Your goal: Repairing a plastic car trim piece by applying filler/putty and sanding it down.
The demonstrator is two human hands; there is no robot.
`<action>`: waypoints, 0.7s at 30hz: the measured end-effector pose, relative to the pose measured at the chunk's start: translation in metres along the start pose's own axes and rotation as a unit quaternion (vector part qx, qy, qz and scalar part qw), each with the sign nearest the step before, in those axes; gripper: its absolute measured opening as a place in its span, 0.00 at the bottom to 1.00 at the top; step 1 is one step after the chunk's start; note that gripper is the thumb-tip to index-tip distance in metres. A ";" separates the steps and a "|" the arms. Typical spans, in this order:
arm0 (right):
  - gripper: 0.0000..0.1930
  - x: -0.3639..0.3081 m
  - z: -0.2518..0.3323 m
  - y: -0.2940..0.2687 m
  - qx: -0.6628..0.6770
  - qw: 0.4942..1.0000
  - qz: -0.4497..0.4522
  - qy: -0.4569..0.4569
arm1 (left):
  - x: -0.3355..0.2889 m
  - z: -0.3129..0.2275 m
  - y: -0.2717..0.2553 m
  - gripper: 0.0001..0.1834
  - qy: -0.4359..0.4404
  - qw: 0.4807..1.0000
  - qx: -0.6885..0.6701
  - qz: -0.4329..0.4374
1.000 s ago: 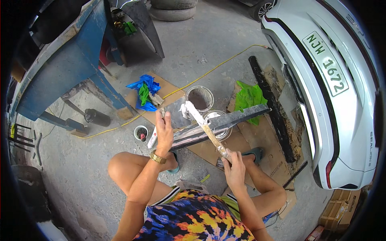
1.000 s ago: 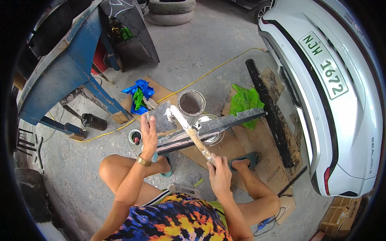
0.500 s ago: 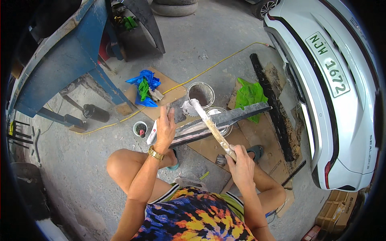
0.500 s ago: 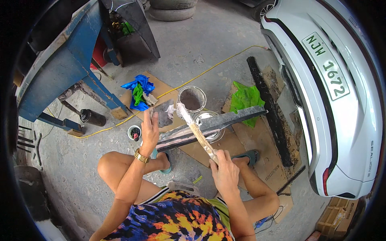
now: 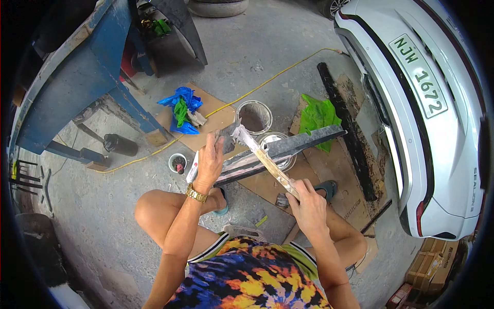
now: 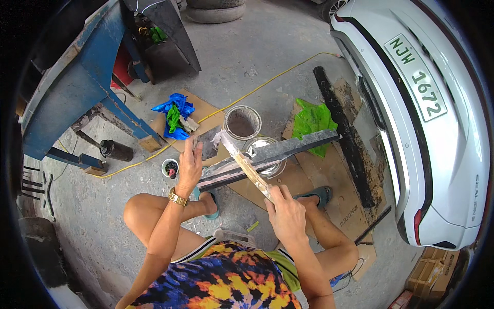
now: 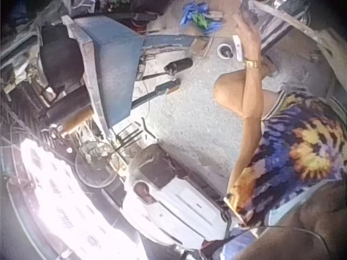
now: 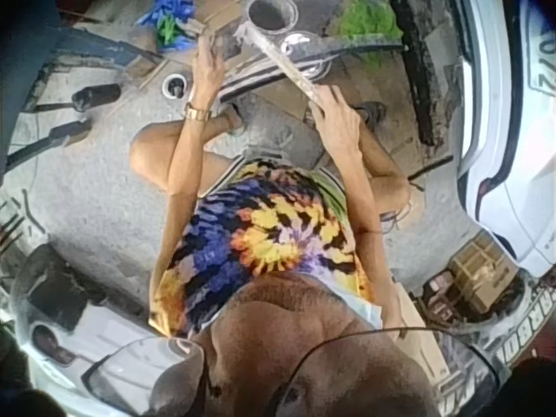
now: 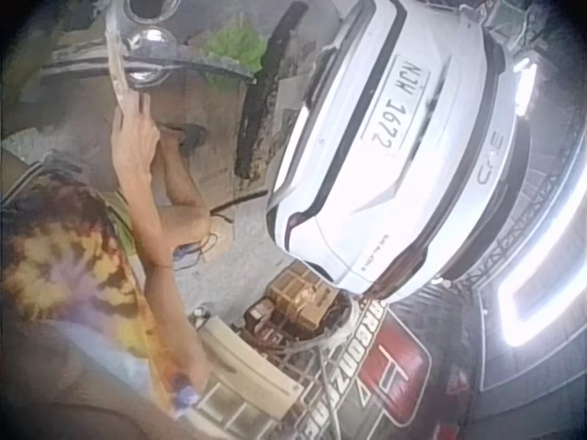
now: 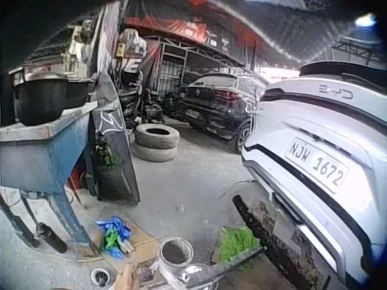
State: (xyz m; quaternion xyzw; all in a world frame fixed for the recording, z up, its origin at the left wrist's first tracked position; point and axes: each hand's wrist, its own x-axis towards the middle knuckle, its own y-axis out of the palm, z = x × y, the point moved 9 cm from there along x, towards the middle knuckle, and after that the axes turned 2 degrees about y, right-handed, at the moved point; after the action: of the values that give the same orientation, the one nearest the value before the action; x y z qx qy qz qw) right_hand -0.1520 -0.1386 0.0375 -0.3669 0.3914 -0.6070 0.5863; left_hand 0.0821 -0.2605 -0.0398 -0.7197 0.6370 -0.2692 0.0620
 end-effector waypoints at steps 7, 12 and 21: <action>0.11 0.023 0.004 0.011 -0.023 1.000 0.004 -0.019 | 0.000 0.009 0.004 0.14 -0.002 0.999 -0.044 0.008; 0.10 0.074 -0.019 0.034 -0.042 0.999 -0.006 -0.026 | -0.002 0.047 -0.005 0.19 -0.142 0.922 -0.352 -0.082; 0.08 0.201 -0.064 0.093 -0.161 0.984 0.065 -0.048 | 0.002 0.057 0.024 0.18 -0.287 0.741 -0.606 -0.038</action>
State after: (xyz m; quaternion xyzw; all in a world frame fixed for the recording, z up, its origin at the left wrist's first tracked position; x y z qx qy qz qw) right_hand -0.1787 -0.3367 -0.0765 -0.4588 0.4781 -0.4787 0.5760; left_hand 0.0879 -0.2815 -0.0976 -0.6724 0.5900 0.3907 -0.2171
